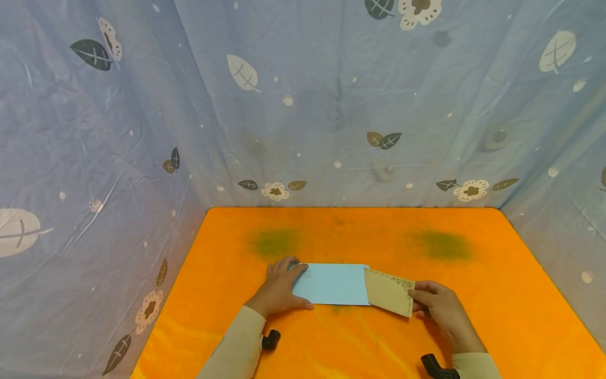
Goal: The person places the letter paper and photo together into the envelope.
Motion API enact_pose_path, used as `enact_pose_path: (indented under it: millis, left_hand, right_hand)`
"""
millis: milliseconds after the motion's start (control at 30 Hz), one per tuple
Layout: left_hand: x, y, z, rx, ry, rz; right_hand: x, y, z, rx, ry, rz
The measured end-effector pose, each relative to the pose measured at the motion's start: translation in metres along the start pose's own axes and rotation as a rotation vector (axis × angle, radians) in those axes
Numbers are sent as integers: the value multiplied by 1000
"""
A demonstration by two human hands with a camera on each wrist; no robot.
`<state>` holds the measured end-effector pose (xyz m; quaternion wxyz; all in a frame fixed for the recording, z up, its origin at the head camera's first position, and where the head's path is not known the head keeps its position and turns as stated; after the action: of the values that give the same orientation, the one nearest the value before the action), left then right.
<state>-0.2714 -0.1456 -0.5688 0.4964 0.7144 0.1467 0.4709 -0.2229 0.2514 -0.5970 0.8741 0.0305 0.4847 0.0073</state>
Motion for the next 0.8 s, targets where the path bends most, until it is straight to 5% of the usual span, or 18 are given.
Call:
enact_pose_path:
  millis: [800]
  left_hand:
    - [-3, -2, 1, -6, 17, -15]
  right_hand:
    - [-7, -7, -2, 62, -9, 26]
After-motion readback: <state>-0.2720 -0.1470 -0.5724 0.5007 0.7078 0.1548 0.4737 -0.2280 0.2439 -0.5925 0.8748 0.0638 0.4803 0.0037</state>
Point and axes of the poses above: each hand's wrist, its own z-axis away from the middle knuckle, its own y-axis out of the back of the hand, x = y × z, the point moved 6 cm from there along -z, towards the middle knuckle, and after that the axes turned 9 degrees about -y, right-handed, at the moved point
